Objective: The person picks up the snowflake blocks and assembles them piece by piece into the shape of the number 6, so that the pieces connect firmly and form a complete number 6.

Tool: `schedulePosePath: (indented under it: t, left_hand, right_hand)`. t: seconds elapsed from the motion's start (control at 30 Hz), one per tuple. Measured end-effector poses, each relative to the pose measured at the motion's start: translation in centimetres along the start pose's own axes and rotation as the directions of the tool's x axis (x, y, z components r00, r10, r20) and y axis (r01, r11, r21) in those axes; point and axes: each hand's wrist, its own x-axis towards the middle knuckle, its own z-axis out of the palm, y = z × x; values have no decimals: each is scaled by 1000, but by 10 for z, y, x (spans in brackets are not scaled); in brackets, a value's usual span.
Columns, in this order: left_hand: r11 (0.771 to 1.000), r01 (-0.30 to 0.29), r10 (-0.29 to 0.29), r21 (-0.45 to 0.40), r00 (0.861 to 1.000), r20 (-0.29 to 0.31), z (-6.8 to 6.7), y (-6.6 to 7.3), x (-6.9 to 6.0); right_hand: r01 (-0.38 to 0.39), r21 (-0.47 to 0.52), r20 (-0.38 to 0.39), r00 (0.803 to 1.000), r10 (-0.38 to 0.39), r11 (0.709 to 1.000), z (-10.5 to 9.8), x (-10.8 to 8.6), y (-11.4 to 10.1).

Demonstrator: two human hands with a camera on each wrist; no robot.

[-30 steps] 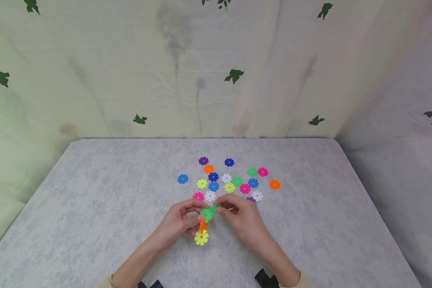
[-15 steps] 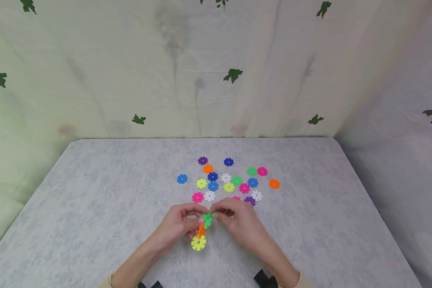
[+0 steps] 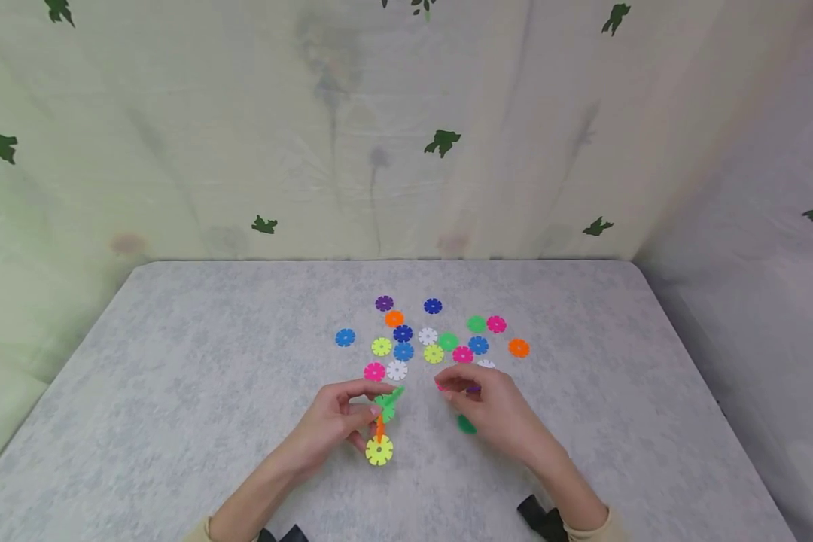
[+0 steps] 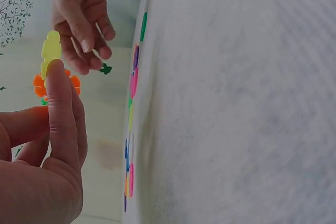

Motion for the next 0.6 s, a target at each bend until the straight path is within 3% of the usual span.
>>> schedulePosePath:
  t: [0.1,0.27,0.43,0.6]
  left_hand:
    - [1000,-3,3,2,1000,-14,0,-1,1]
    - [1000,-3,2,-10,1000,-27,-1,-1,1]
    - [1000,-3,2,-27,1000,-24,0,-1,1]
    - [999,-1,0,-34,1000,-20,1,-2,1]
  right_hand:
    - [0,-95,58,998,6,995,-10,-4,9]
    - [99,-201,185,981,-61,975,-21,-8,24]
    - [149,-215,249,964,-93,965,-26,-6,34]
    - [138,-203,260,962,-82,969,-25,-5,35]
